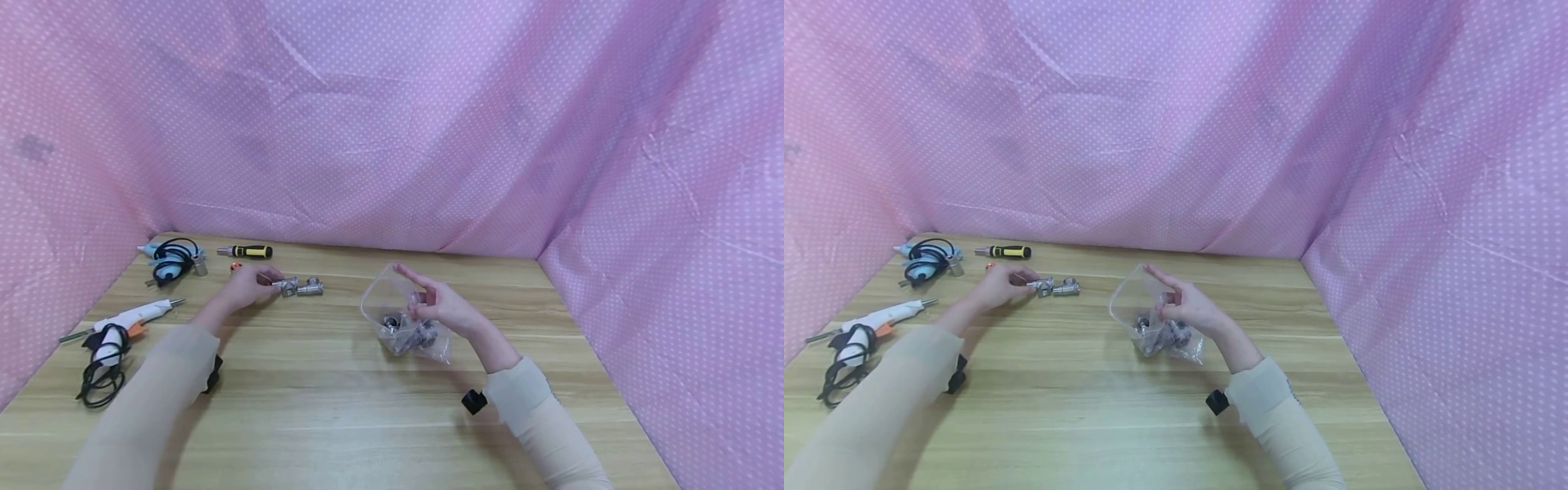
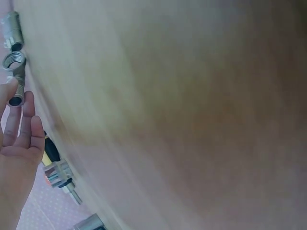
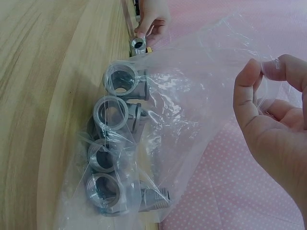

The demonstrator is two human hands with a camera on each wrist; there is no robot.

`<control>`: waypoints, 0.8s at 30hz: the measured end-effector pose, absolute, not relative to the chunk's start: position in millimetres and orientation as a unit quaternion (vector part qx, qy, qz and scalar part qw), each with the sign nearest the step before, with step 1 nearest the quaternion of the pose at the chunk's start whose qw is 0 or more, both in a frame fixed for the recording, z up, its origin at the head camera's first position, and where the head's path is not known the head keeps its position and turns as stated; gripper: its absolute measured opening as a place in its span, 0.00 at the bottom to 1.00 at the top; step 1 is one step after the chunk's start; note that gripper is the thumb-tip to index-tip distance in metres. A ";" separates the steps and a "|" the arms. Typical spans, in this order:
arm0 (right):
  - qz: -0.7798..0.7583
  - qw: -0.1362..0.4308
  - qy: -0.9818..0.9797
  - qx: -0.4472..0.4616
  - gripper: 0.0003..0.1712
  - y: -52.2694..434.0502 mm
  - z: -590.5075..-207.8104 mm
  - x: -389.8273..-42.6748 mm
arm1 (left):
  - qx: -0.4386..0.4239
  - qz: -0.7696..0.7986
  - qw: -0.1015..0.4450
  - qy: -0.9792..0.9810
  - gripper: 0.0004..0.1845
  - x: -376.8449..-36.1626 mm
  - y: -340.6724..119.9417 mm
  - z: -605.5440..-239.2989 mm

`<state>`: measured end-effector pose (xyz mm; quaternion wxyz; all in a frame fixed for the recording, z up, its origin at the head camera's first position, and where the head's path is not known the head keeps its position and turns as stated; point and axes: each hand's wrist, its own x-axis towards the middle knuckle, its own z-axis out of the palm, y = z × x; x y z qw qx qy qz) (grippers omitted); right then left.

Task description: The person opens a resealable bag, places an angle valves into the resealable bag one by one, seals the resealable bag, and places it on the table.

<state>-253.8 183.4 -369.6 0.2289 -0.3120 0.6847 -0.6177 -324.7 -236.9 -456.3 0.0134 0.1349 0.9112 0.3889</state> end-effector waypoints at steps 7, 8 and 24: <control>-0.617 0.227 0.684 -0.316 0.49 184.7 -370.1 -254.4 | 0.141 0.400 -0.015 0.906 0.14 -319.0 -236.5 -445.7; -0.618 0.227 0.683 -0.317 0.49 184.7 -370.1 -254.5 | 0.139 0.401 -0.017 0.905 0.13 -318.0 -236.0 -443.4; -0.626 0.233 0.679 -0.304 0.48 183.2 -367.7 -253.8 | 0.122 0.396 -0.066 0.908 0.14 -293.7 -212.7 -389.3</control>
